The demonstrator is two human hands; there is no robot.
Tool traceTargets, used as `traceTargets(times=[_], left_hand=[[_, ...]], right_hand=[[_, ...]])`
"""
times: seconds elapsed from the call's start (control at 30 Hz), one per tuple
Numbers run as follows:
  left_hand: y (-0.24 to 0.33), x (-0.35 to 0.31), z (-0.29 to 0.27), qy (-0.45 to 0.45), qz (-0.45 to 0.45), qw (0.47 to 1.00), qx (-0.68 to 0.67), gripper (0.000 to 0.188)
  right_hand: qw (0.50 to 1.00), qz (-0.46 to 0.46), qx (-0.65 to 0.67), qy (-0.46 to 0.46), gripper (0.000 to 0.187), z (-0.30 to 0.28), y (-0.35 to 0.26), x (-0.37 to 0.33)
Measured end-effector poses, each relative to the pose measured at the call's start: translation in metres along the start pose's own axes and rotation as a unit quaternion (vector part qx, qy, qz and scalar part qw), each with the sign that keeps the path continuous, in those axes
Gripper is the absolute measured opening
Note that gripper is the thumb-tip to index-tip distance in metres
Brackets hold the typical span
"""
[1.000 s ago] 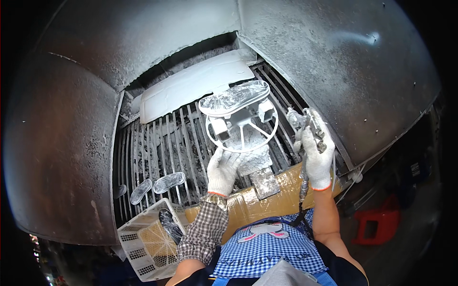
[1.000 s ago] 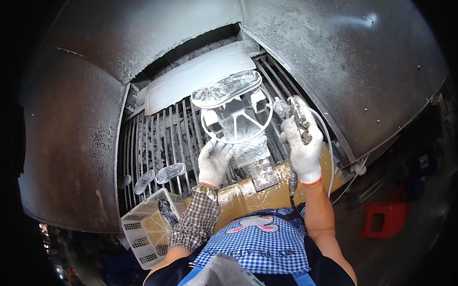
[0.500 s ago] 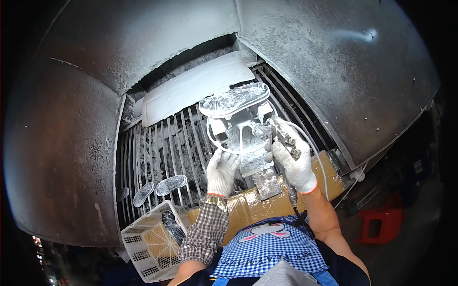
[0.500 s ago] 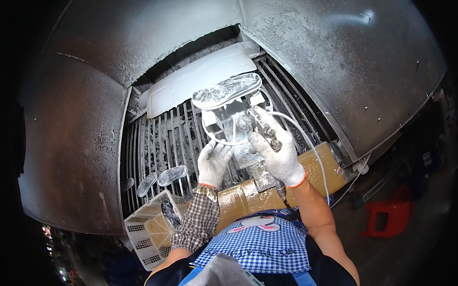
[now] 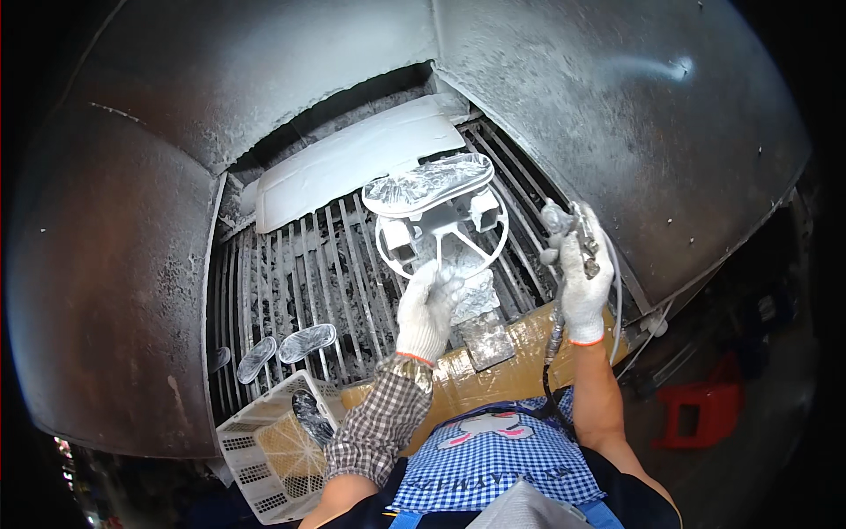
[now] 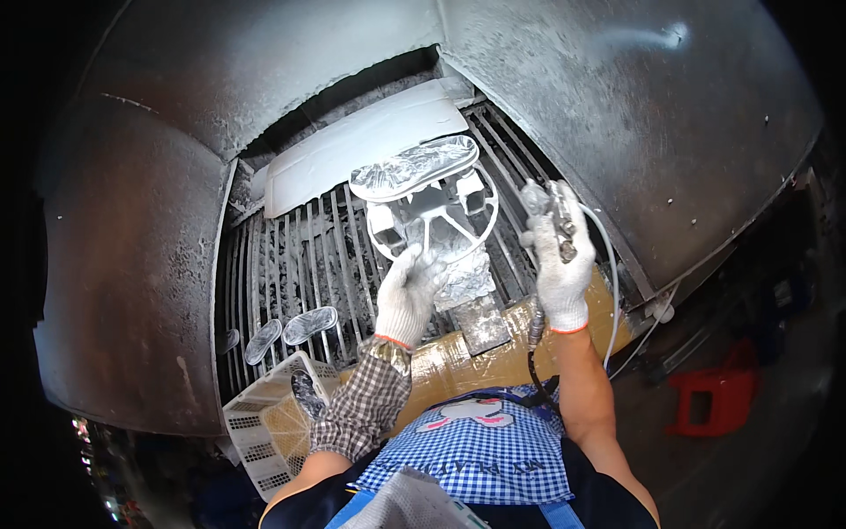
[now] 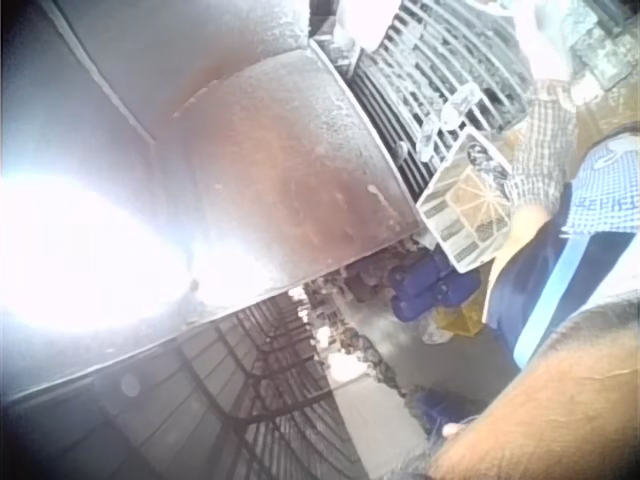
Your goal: The person repeatedly picks up small plastic parts from a white basket and sprays them with white paint using a spray gun. They rotate the parts to ensure even coverage and place them on a metal grate to dry before picking up the next item.
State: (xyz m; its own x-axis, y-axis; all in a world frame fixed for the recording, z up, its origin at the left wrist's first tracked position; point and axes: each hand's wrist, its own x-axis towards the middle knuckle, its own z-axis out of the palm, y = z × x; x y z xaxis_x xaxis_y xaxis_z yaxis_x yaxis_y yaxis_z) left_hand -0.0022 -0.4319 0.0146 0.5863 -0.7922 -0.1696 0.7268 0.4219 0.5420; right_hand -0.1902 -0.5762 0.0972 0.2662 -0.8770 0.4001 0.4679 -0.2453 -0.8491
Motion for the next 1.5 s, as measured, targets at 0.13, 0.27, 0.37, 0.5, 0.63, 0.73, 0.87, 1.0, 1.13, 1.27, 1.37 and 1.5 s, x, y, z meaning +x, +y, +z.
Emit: traceTargets(times=[0.13,0.27,0.37,0.5,0.63,0.73,0.87,1.0,1.13,1.27,1.37,1.5], left_hand=[[-0.003,0.038,0.037,0.036,0.026,0.998,-0.035,0.052],[-0.013,0.082,0.067,0.074,0.044,0.992,-0.096,0.066],[-0.022,0.114,0.069,0.085,0.081,0.992,-0.041,0.062],[-0.021,0.125,0.082,0.114,0.184,0.975,0.054,0.049],[-0.014,0.119,0.093,0.159,0.231,0.939,0.201,0.04],[0.006,0.109,0.093,0.175,0.119,0.977,0.036,0.035],[0.034,0.077,0.084,0.109,0.154,0.979,-0.071,0.023],[0.073,0.058,0.01,0.119,0.354,0.919,0.127,0.023],[0.119,0.028,-0.053,0.184,0.292,0.935,-0.075,0.026],[0.103,0.047,-0.181,0.276,0.224,0.93,-0.088,0.031],[0.055,0.056,-0.262,0.33,0.128,0.925,-0.141,0.032],[-0.008,0.046,-0.294,0.365,0.039,0.924,-0.108,0.037]], right_hand=[[0.982,0.098,-0.163,-0.01,0.055,-0.044,0.015,-0.001],[0.951,0.135,-0.275,-0.029,0.058,-0.105,0.078,-0.029],[0.913,0.146,-0.377,-0.047,0.06,-0.139,0.119,-0.059],[0.871,0.226,-0.429,-0.081,0.059,-0.164,0.157,-0.099],[0.858,0.283,-0.419,-0.086,0.058,-0.189,0.194,-0.137],[0.837,0.369,-0.4,-0.062,0.057,-0.163,0.175,-0.135],[0.833,0.328,-0.438,-0.079,0.057,-0.197,0.193,-0.139],[0.818,0.376,-0.427,-0.083,0.055,-0.168,0.176,-0.132],[0.819,0.332,-0.457,-0.098,0.056,-0.181,0.186,-0.132],[0.832,0.296,-0.454,-0.116,0.057,-0.175,0.187,-0.129],[0.825,0.332,-0.443,-0.112,0.058,-0.184,0.195,-0.127],[0.843,0.243,-0.465,-0.118,0.057,-0.209,0.206,-0.133]])
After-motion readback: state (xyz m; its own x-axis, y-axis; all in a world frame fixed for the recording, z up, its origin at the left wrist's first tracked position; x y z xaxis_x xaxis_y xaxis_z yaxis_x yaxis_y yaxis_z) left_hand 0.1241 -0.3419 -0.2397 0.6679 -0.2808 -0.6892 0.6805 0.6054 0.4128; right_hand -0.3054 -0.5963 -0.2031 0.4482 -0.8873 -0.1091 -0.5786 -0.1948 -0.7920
